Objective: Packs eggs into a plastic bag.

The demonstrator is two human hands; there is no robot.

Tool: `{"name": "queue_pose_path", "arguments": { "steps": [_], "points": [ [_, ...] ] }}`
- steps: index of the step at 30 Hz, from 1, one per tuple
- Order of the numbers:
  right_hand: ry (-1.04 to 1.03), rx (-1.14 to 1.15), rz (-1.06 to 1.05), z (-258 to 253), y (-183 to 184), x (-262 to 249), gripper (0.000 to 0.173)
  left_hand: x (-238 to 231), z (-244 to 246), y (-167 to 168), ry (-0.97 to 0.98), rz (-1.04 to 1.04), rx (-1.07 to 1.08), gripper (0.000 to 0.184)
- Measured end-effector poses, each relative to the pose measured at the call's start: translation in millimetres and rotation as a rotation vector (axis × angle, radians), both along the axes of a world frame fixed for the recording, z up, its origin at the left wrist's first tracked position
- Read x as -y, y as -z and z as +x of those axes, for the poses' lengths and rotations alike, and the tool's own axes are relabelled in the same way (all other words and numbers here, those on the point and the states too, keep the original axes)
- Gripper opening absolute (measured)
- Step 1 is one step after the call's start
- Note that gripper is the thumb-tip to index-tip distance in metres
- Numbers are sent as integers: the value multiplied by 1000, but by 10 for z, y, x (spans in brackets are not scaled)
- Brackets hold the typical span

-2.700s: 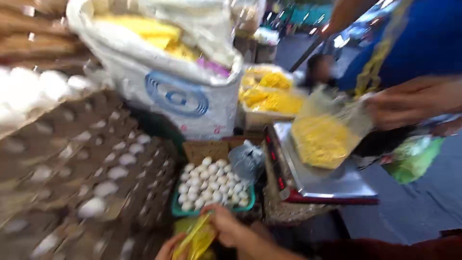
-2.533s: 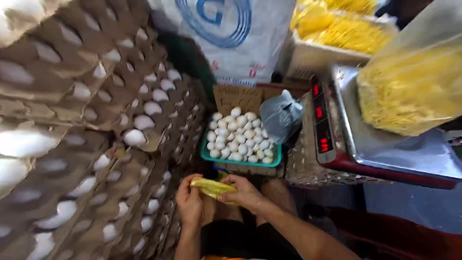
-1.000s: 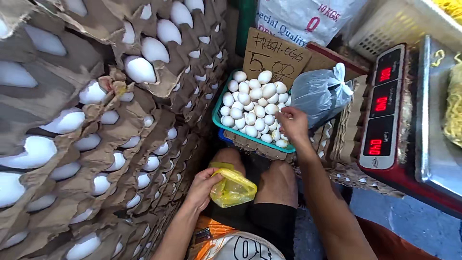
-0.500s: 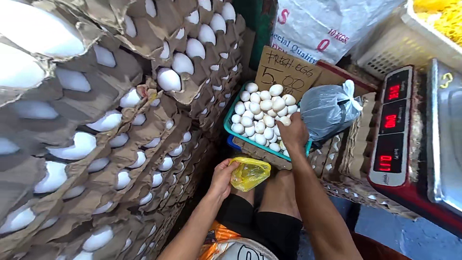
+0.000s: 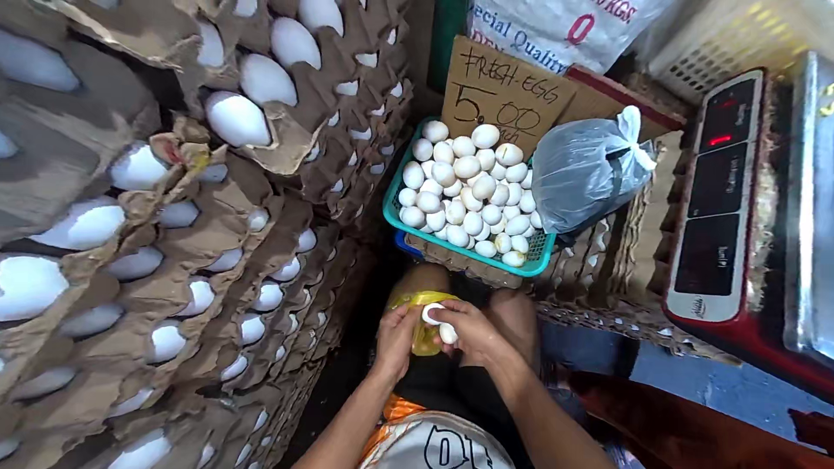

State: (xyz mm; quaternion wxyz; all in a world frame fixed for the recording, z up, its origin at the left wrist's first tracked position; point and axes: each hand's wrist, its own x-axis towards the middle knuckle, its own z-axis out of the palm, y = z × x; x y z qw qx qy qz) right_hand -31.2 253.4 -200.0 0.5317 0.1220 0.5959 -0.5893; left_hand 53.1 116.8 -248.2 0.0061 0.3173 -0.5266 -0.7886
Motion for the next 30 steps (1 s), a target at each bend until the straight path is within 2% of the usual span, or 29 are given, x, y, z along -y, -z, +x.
{"name": "queue_pose_path", "arguments": {
  "steps": [2,5,7,9,12,16,21,23,25,27,30],
  "points": [
    [228,74,45,106,129,90,34,-95,128,49,-9,-167,-55,23],
    [257,-114,86,289,253,193,42,-244,223,83,-29,-365,-124,22],
    [125,-395,178,346,292,221,40,-275,225,45,-59,-416,-178,23],
    [-140,-651,358,358,257,237,39,-260,228,-9,-69,-448,-211,23],
    [-458,-858,548,388,165,293,37,-222,226,-64,-46,-493,-252,24],
    [-671,-941,620,397,23,274,36,-160,221,-130,-43,-443,-269,25],
    [-931,-960,434,223,-550,174,33,23,247,-282,-75,-294,-187,22],
    [-865,-978,321,-104,-826,176,28,93,266,-305,-49,-279,-172,22],
    [-714,-1120,356,-496,-994,286,28,121,288,-311,-38,-283,-163,23],
    [-543,-1352,510,-858,-893,488,28,117,291,-320,-37,-291,-151,24],
    [-481,-1549,597,-1224,-515,759,46,123,289,-359,-20,-284,-127,28]
  ]
}}
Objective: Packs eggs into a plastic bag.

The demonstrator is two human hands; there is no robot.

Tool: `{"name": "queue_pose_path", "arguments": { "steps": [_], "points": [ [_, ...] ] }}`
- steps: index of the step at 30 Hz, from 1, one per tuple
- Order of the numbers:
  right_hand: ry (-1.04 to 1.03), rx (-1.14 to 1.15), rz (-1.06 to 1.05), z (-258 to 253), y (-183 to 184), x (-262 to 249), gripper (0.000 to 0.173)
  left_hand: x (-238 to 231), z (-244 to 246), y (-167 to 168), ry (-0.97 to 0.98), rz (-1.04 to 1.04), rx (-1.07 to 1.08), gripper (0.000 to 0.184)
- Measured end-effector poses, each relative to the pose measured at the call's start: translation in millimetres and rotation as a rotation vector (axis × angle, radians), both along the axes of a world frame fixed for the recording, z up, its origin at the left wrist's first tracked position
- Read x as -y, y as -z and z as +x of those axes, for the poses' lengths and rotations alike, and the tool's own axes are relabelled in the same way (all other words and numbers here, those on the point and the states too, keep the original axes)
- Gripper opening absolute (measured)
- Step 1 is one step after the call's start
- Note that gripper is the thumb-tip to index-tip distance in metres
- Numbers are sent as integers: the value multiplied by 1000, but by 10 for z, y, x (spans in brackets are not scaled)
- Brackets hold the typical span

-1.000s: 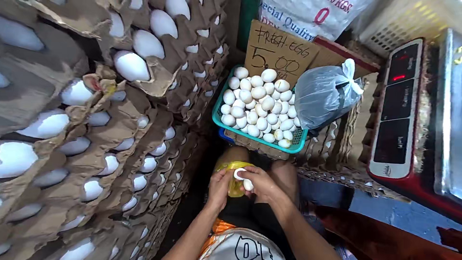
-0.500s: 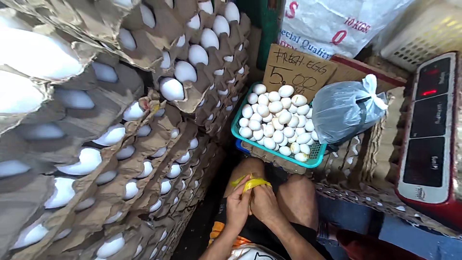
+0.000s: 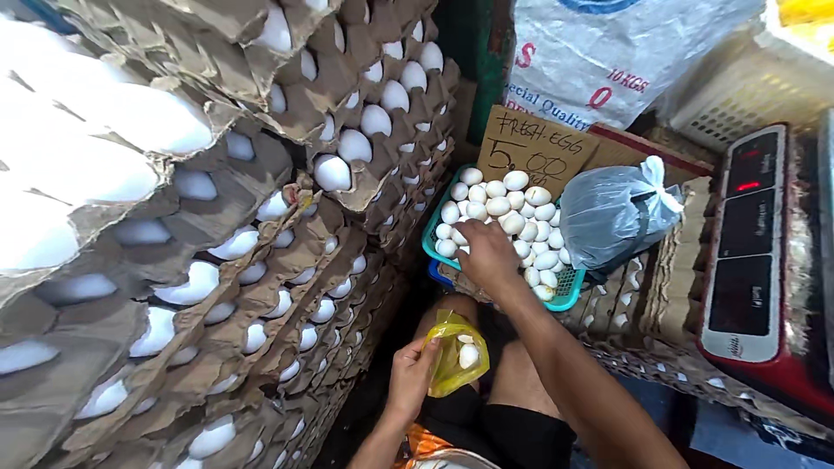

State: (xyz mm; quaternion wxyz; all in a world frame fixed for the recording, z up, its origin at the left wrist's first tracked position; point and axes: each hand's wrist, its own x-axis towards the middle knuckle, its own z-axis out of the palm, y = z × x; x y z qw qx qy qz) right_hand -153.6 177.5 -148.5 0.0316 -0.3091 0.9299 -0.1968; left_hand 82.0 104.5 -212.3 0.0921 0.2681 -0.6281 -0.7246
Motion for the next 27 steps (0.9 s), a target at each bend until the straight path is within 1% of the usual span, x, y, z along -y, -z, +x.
{"name": "queue_pose_path", "arguments": {
  "steps": [1,3,5,6,8,10,11,12,13,14,15,17,18,20,22,23,24,26,27],
  "points": [
    [-15,-41,6,-61,115,57,48,26,13,-16,14,-1,3,29],
    [-28,-100,11,-109,289,118,42,96,82,-31,36,-14,1,29],
    [-39,-100,-2,-161,348,98,38,152,147,-13,39,-22,-1,30],
    [-40,-47,-38,-205,331,64,38,173,175,1,34,-20,0,30],
    [14,153,-198,-363,249,10,41,215,207,15,21,-19,4,29],
    [138,436,-455,-539,102,-37,39,244,212,16,11,-17,-6,29],
    [216,557,-560,-614,41,-52,35,247,215,15,7,-13,-12,30],
    [277,639,-621,-678,-17,-58,32,248,217,17,6,-11,-19,29],
    [309,648,-601,-739,-61,-51,28,250,214,18,8,-15,-32,29],
    [317,573,-501,-799,-80,-18,25,251,208,16,13,-22,-46,28],
    [304,447,-344,-837,-87,42,26,249,201,16,17,-30,-51,27],
    [246,235,9,-824,-94,205,38,245,188,15,22,-44,-56,26],
    [233,155,148,-782,-92,295,41,246,186,5,23,-49,-58,26],
    [226,45,288,-709,-84,438,41,255,199,-14,29,-57,-50,26],
    [221,31,285,-670,-109,455,45,255,214,-31,44,-58,-45,27],
    [198,76,229,-619,-166,393,49,252,214,-34,51,-47,-41,27],
    [151,149,128,-512,-241,291,49,254,215,-34,53,-31,-33,28],
    [-36,396,-98,-48,-374,13,46,266,248,-46,36,23,-8,28],
    [-146,573,-155,231,-375,-123,46,265,260,-45,17,57,5,29]
  ]
}}
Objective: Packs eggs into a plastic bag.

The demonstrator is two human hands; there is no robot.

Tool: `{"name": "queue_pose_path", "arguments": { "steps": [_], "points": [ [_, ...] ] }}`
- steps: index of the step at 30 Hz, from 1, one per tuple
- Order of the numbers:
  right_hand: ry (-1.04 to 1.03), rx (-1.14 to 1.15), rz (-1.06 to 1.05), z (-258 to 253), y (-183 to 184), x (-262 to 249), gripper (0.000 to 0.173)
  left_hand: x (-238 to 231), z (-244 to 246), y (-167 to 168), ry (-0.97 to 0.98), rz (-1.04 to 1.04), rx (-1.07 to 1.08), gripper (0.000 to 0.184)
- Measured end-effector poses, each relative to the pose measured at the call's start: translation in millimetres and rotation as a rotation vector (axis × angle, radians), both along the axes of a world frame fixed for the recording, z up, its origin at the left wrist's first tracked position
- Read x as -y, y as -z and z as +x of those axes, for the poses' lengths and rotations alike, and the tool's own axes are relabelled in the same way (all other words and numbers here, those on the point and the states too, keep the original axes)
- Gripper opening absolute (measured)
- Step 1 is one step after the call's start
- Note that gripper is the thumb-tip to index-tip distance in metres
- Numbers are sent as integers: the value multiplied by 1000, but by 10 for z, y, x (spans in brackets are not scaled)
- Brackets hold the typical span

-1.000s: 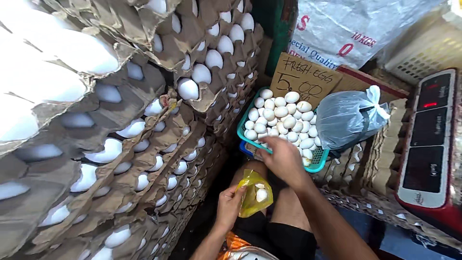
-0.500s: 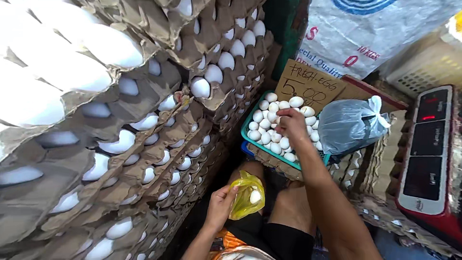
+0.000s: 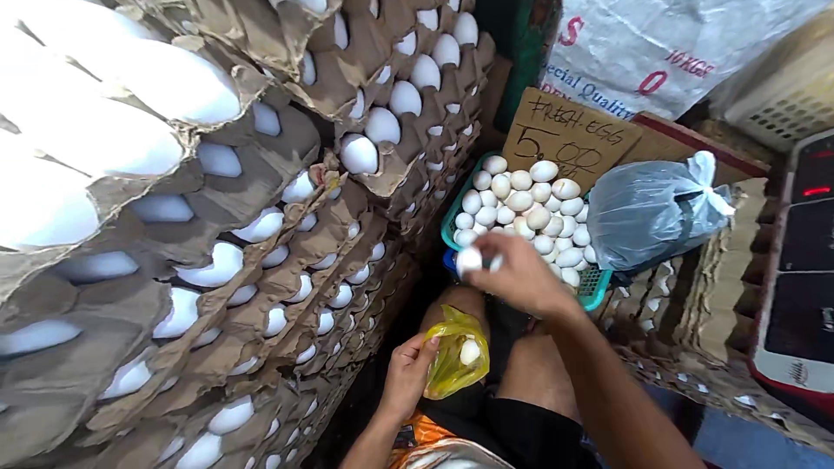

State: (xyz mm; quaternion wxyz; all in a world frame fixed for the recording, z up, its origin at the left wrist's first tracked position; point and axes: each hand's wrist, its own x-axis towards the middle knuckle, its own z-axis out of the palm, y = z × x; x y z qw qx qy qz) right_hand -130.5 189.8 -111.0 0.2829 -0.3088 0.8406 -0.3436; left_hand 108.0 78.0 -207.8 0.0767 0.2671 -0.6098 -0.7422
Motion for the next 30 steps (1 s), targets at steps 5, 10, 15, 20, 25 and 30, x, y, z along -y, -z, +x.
{"name": "queue_pose_path", "arguments": {
  "steps": [5,10,15,20,25,30],
  "points": [
    [-119,347,220,1039,418,-197,37,-131,41,78,-111,-11,31,28],
    [-27,123,306,1432,801,-59,34,-344,83,157,-181,-195,3,24],
    [-87,-14,397,1569,875,-53,35,-302,83,231,-178,-195,17,25],
    [-237,-49,499,1533,616,-66,33,-233,68,225,-177,-97,5,25],
    [-316,60,307,733,-76,-82,28,-146,123,153,-141,-44,-7,26],
    [193,-447,331,-320,166,341,35,-135,176,93,-95,-48,-9,27]
  ]
}}
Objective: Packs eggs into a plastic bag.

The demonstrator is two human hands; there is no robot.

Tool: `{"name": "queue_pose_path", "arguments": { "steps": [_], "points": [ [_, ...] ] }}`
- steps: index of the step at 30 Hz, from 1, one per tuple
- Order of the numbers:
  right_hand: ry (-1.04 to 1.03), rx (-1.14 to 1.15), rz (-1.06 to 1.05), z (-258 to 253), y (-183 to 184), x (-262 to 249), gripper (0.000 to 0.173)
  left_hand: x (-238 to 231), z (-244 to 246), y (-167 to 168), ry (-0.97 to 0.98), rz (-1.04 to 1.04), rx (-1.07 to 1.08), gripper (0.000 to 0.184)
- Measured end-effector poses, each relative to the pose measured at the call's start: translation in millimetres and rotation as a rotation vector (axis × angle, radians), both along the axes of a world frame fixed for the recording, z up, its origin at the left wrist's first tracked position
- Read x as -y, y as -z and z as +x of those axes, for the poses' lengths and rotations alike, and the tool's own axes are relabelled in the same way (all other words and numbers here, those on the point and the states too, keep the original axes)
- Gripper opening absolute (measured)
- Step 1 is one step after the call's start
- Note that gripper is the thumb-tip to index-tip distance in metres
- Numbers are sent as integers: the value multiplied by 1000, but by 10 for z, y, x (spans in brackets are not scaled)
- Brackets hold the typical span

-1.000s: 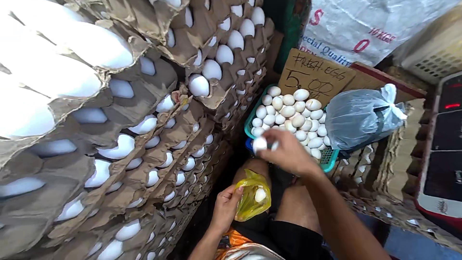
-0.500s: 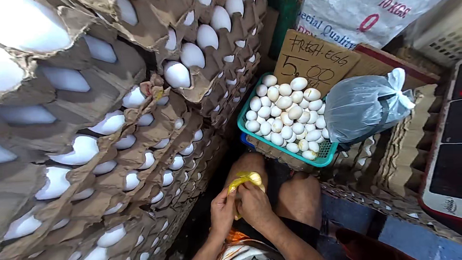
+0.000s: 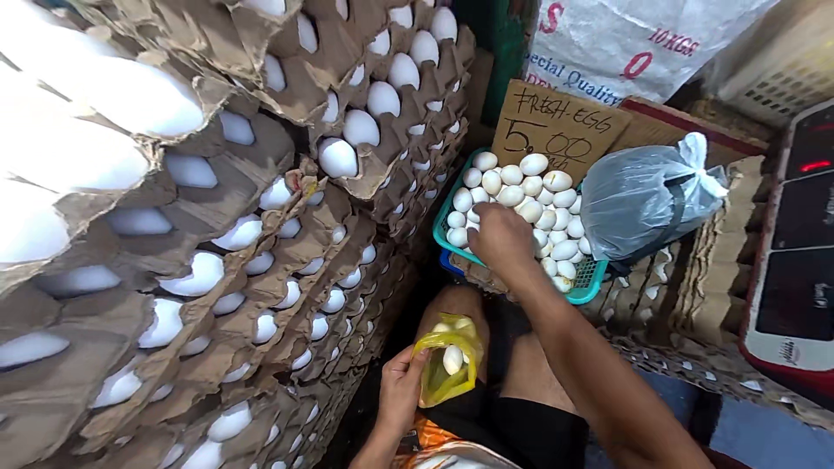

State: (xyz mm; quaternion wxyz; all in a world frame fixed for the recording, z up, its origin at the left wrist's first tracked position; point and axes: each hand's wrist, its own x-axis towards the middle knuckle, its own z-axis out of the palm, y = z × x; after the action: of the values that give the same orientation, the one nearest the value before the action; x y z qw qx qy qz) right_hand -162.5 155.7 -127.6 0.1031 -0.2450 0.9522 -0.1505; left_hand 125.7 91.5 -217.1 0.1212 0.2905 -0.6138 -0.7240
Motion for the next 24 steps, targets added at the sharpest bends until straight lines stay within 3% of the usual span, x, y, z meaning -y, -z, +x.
{"name": "queue_pose_path", "arguments": {
  "steps": [4,8,12,15,18,20,22,24],
  "points": [
    [-14,-222,69,-296,463,230,30,-12,22,-36,-2,-32,-1,26],
    [-61,-246,132,-376,538,261,21,-9,33,-41,-7,7,12,26],
    [-40,-105,77,-481,417,140,42,13,34,-49,0,38,19,27],
    [144,143,-215,-489,319,-18,47,17,37,-44,-7,48,31,28],
    [384,635,-784,-433,323,-91,36,-1,14,-32,-1,77,26,29],
    [503,865,-1012,-402,362,-20,39,-11,8,-28,8,89,24,29],
    [482,756,-893,-417,400,106,41,-10,-11,-51,14,88,30,28],
    [383,369,-521,-472,431,257,51,-12,-26,-70,9,81,31,28]
  ]
}}
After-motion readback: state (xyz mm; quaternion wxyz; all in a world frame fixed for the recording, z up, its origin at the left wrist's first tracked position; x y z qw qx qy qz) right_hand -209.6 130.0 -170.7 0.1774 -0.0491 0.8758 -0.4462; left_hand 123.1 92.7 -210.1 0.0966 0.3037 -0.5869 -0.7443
